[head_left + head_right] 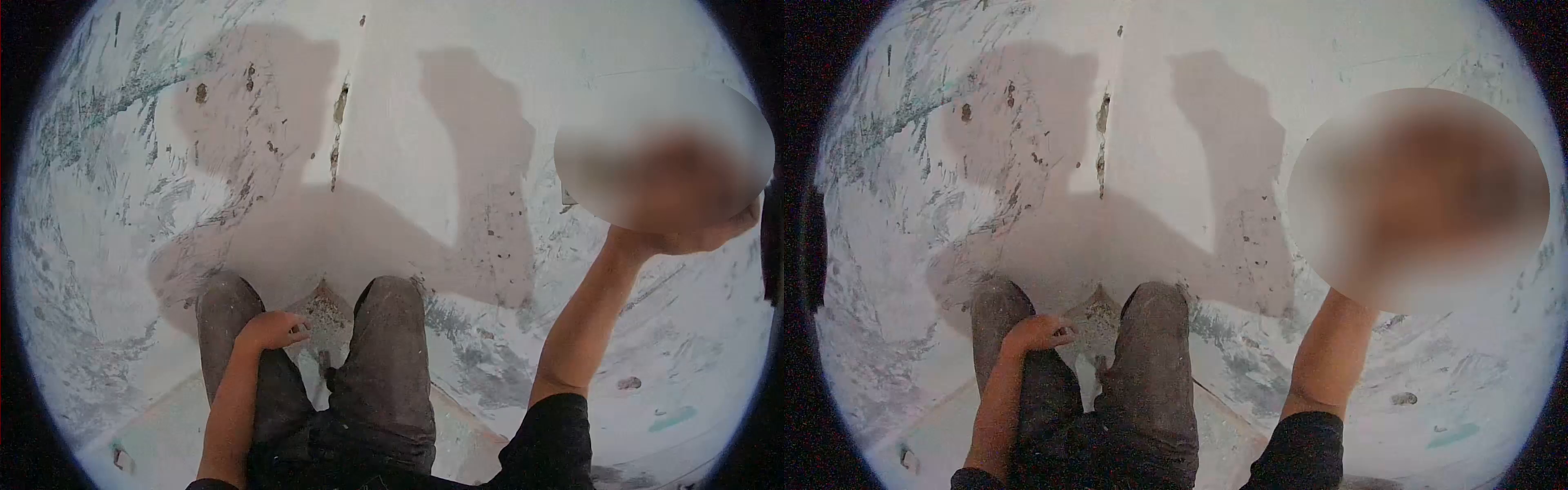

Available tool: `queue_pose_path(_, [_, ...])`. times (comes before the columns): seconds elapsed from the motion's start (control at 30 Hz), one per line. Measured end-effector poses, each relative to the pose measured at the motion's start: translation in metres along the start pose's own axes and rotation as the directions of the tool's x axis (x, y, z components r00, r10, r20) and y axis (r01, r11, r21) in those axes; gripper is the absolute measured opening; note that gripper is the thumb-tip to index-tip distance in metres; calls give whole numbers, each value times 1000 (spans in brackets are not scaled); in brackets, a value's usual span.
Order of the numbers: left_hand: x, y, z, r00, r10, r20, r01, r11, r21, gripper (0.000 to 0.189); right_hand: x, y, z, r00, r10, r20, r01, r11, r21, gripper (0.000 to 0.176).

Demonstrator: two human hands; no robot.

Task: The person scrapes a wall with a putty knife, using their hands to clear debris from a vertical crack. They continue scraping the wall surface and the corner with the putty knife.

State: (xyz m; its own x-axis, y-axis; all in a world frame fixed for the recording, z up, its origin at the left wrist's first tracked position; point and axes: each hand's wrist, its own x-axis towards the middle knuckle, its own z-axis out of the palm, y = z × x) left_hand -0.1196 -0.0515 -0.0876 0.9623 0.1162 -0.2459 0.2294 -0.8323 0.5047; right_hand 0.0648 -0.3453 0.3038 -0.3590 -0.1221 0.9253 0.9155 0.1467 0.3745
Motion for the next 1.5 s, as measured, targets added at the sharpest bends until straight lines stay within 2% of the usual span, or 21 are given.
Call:
queue_pose_path(0.13, [-5,6,4,999,4,-54,-1,999,54,37,-23,27,5,998,-47,53,51,995,-83,20])
queue_pose_path(0.23, [-5,10,-7,999,-14,-53,16,999,51,36,-18,13,4,994,-98,46,99,995,-14,19])
queue_pose_path(0.3, [-5,6,-4,999,-30,-11,30,999,23,35,-16,8,5,999,-24,49,21,998,63,19])
queue_pose_path(0.37, [3,-6,5,998,49,-29,-47,997,55,36,-28,23,14,995,-76,71,84,989,-119,20])
queue_pose_path(0.4, [5,-7,8,998,51,-29,-49,997,59,36,-34,25,14,992,77,104,-67,993,-99,20])
queue_pose_path(0.5, [6,-14,12,999,3,-54,0,999,51,37,-27,11,9,996,-29,79,32,999,-28,20])
queue_pose_path(0.57, [7,-16,15,996,59,-62,-54,995,83,37,-26,2,17,997,73,-7,-72,996,44,20])
queue_pose_path(0.63, [4,-11,14,998,35,-46,-31,996,83,38,-31,13,19,999,38,26,-35,993,-112,19])
queue_pose_path(0.67, [4,-8,10,999,18,-41,-14,996,91,38,-28,11,18,995,82,48,-78,993,-92,17])
queue_pose_path(0.77, [4,-5,5,999,49,-14,-50,999,0,37,-19,8,10,994,-67,83,74,993,-91,15])
queue_pose_path(0.8, [2,-3,3,999,49,-21,-49,999,-5,37,-19,2,10,999,28,26,-28,999,-31,15])
queue_pose_path(0.87, [-6,9,-5,1000,-2,-18,3,997,76,36,-29,11,20,998,22,50,-19,998,-60,16])
queue_pose_path(0.97, [0,3,-1,1000,13,10,-14,1000,26,37,-29,8,19,995,47,85,-40,996,-75,17])
queue_pose_path(1.03, [0,2,-3,1000,-1,19,1,1000,7,38,-22,-1,13,1000,19,22,-18,999,-42,17])
queue_pose_path(1.07, [0,3,-3,999,-14,35,14,1000,-14,38,-21,-8,14,997,78,-23,-78,997,-8,16])
queue_pose_path(1.17, [3,-6,9,997,15,-71,-9,996,84,39,-36,9,25,995,92,35,-90,993,-71,14])
queue_pose_path(1.23, [1,0,0,1000,1,-19,0,999,49,40,-29,3,21,997,52,57,-47,996,-80,14])
queue_pose_path(1.33, [-1,-1,-1,999,-25,24,24,999,28,40,-23,-14,13,991,117,-69,-116,993,24,18])
queue_pose_path(1.43, [-5,10,0,999,-43,16,42,997,64,40,-47,12,27,996,86,8,-86,994,-61,19])
queue_pose_path(1.47, [-6,12,-5,997,-72,-4,72,994,77,39,-47,6,29,983,186,-1,-186,982,12,19])
queue_pose_path(1.5, [-4,11,-9,997,-73,-17,74,994,80,39,-43,2,28,984,175,-8,-175,984,18,19])
